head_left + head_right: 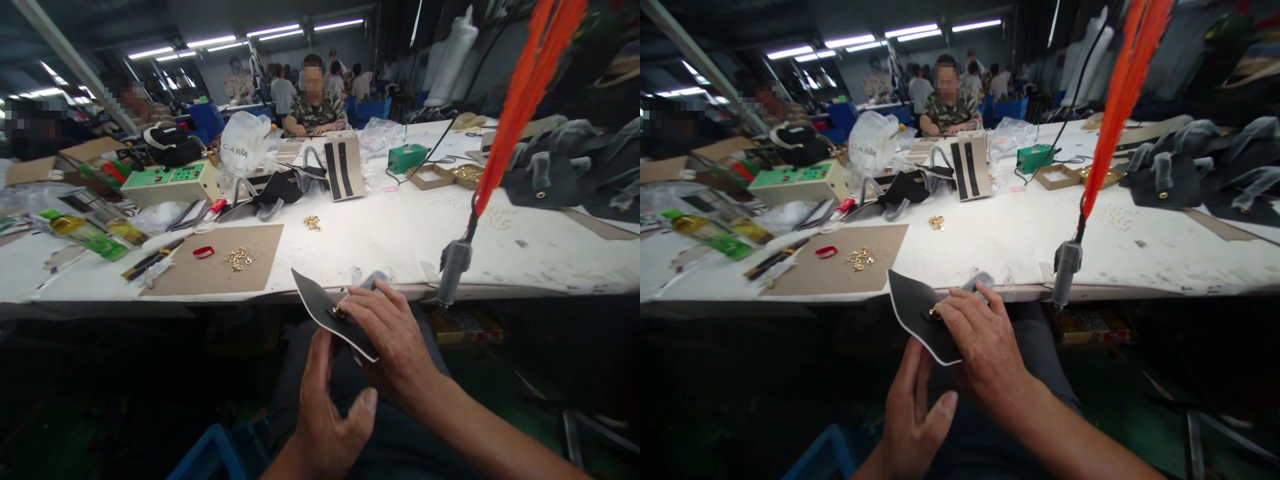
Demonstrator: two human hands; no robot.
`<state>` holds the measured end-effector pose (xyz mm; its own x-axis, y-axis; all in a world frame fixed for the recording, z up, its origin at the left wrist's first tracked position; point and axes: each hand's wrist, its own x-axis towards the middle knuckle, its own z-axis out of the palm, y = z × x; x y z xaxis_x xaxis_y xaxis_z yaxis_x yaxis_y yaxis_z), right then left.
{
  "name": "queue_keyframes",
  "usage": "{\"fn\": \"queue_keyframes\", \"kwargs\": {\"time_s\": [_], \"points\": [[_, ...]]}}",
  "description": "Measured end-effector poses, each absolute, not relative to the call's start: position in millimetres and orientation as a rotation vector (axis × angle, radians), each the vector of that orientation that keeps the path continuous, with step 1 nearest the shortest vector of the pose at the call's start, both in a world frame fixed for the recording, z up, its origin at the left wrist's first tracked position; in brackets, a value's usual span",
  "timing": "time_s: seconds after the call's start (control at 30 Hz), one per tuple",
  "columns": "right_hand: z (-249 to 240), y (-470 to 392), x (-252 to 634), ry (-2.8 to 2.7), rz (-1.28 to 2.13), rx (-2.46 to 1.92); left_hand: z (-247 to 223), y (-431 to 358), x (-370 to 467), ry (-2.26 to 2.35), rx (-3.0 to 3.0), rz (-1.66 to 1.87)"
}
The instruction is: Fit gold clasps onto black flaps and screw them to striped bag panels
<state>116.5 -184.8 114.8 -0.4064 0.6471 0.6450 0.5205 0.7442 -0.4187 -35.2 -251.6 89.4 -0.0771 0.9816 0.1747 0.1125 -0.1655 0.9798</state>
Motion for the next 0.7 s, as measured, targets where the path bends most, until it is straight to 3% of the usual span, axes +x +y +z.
{"fn": "queue_keyframes", "kwargs": {"time_s": [0.2, 0.37, 0.53, 0.7], "points": [[108, -189, 143, -2.106, 0.240, -0.754, 90, -221, -42, 1.380, 1.196, 1.486], [97, -189, 161, -2.106, 0.379, -0.732, 93, -197, -56, 1.437, 1.488, 1.533], [88, -182, 174, -2.030, 0.569, -0.643, 103, -191, -62, 1.218, 1.973, 1.335], [86, -175, 179, -2.002, 0.679, -0.636, 110, -186, -55, 1.013, 2.021, 1.222]]}}
